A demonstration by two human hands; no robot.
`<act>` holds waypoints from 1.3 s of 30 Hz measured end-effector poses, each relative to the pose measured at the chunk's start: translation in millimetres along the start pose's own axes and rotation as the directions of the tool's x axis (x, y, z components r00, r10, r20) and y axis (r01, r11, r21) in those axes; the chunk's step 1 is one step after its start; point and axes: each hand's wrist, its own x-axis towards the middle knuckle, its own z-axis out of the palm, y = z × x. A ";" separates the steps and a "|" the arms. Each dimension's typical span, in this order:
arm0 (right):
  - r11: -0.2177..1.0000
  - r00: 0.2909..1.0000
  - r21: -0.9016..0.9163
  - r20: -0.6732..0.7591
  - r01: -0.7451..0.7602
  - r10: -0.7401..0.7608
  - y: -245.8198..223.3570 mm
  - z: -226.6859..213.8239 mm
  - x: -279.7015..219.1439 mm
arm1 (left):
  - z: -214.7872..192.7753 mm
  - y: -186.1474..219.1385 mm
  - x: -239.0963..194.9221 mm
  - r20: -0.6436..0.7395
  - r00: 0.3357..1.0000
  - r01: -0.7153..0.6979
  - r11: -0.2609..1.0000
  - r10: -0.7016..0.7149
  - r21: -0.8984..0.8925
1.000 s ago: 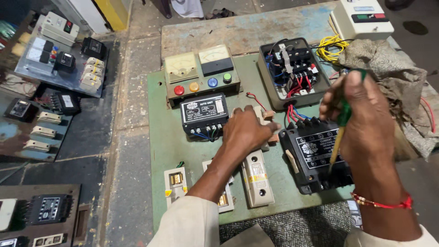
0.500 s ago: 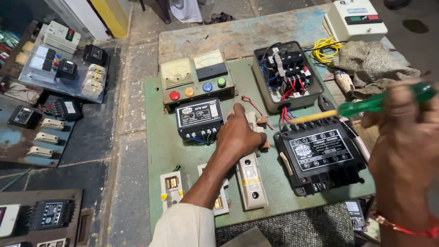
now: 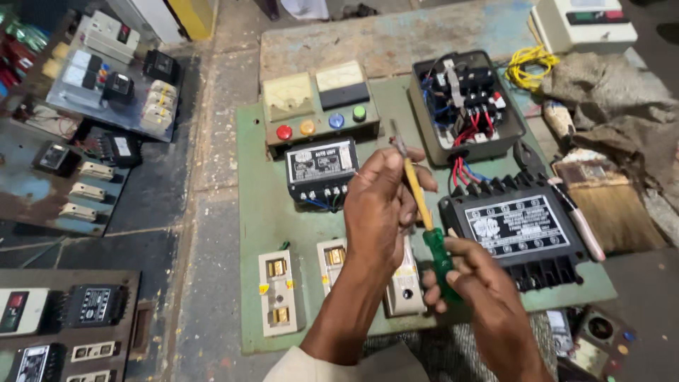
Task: The person repairs electrical components on a wooden workbench, using a screwdriver to tighten screws on a porcelain fuse holder and handling electrical wires by hand.
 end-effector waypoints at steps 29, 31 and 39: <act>0.845 0.957 -0.474 -0.021 0.246 -0.290 -9.5 -14.0 -28.7 | 67.0 1.5 -22.7 0.034 0.996 -0.066 0.961 0.078 -0.268; 0.625 0.899 -0.734 -0.046 0.265 -0.435 -15.0 -11.2 -26.4 | 62.7 0.2 -17.7 0.084 0.995 -0.009 0.924 0.044 -0.383; 0.759 0.873 -0.496 -0.005 0.422 -0.488 8.9 -35.5 19.6 | 48.4 -49.6 54.7 -0.084 0.984 0.122 0.940 -0.157 -0.320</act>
